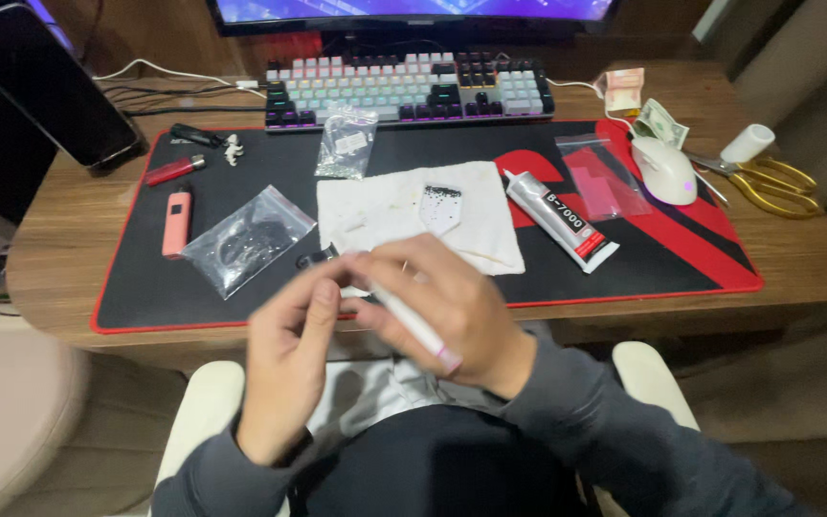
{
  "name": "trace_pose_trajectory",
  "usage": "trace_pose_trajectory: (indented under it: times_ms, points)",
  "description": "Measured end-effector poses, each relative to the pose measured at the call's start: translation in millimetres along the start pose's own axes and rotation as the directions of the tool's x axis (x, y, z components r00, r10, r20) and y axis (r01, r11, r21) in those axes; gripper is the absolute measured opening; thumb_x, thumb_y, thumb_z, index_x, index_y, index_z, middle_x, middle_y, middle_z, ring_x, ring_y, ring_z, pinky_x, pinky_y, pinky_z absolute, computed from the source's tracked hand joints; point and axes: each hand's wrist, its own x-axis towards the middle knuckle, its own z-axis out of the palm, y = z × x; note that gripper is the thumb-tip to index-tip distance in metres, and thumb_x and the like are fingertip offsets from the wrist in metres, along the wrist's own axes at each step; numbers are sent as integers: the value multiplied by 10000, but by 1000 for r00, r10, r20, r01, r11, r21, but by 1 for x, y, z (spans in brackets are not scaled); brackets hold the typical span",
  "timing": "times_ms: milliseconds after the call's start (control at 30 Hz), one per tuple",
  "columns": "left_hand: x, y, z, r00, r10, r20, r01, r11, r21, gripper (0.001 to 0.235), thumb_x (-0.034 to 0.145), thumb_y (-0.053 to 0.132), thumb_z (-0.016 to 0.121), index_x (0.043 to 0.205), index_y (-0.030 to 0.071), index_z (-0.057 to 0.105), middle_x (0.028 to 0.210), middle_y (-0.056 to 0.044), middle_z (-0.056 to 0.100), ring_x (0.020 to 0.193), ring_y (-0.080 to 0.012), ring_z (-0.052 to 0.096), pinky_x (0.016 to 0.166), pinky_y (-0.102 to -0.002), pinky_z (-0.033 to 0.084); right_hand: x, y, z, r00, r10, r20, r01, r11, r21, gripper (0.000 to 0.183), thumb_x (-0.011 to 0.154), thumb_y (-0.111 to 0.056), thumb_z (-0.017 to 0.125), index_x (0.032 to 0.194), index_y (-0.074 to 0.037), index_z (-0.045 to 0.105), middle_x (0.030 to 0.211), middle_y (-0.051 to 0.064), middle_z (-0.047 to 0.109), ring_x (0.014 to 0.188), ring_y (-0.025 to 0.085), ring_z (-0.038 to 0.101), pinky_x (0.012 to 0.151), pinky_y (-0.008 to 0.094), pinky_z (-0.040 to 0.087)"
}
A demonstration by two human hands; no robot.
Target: The person applies glue to a small black object using a syringe, then opens a drawer to retrieve a small pink item. They apply glue to the pink item and then continue applying glue to the black object.
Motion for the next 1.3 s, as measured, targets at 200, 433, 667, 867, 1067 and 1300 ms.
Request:
trace_pose_trajectory:
  times_ms: [200, 433, 667, 867, 1067, 1300]
  points:
    - [-3, 40, 26, 818, -549, 171, 485, 498, -719, 639, 1176, 299, 517, 1556, -175, 716, 1474, -300, 804, 1371, -312, 730, 1068, -401, 580, -23, 9, 25, 995, -77, 67, 91, 966, -243, 631, 1160, -481, 800, 1531, 21, 710, 1335, 138, 720, 1234, 335, 708, 1029, 470, 559]
    - [0, 16, 13, 858, -514, 8, 385, 633, -672, 525, 1221, 266, 515, 1395, -147, 789, 1428, -286, 844, 1206, -293, 771, 912, -370, 604, -32, 33, 25, 956, -162, 244, 222, 945, -239, 608, 1254, -281, 737, 1711, 67, 537, 1575, 223, 702, 1367, 397, 710, 1121, 512, 589]
    - [-4, -2, -10, 946, -259, -195, 74, 757, -650, 347, 1260, 265, 596, 1440, -19, 686, 1162, -180, 739, 761, -223, 640, 679, -371, 569, -28, 130, -66, 975, 73, 211, 12, 927, -376, 511, 1164, -158, 705, 1667, -135, 623, 1501, 182, 734, 1386, 415, 686, 1194, 560, 559]
    - [-13, -8, 5, 978, -199, -62, 128, 808, -576, 367, 1233, 161, 559, 1527, -33, 665, 935, -130, 670, 565, -109, 445, 489, -245, 356, -164, 283, -208, 857, 487, -171, -458, 564, -687, 272, 1001, -36, 758, 1258, -42, 845, 1173, 224, 762, 1120, 461, 714, 974, 580, 529]
    - [-26, -11, 26, 986, -160, 38, 161, 884, -440, 323, 1213, 228, 617, 1306, -23, 800, 813, -90, 671, 570, -101, 443, 542, -244, 331, -279, 368, -273, 499, 819, -282, -611, 102, -785, 345, 1120, -308, 844, 1381, -111, 953, 1251, 306, 889, 1115, 567, 826, 937, 632, 628]
    - [-37, -9, 34, 962, -202, 185, 258, 895, -363, 327, 1191, 266, 673, 1180, 8, 873, 836, -37, 724, 599, -87, 437, 538, -249, 331, -291, 359, -271, 324, 800, -506, -776, -81, -626, 243, 1096, -383, 944, 1288, -239, 982, 1238, 304, 907, 1133, 579, 825, 976, 632, 616]
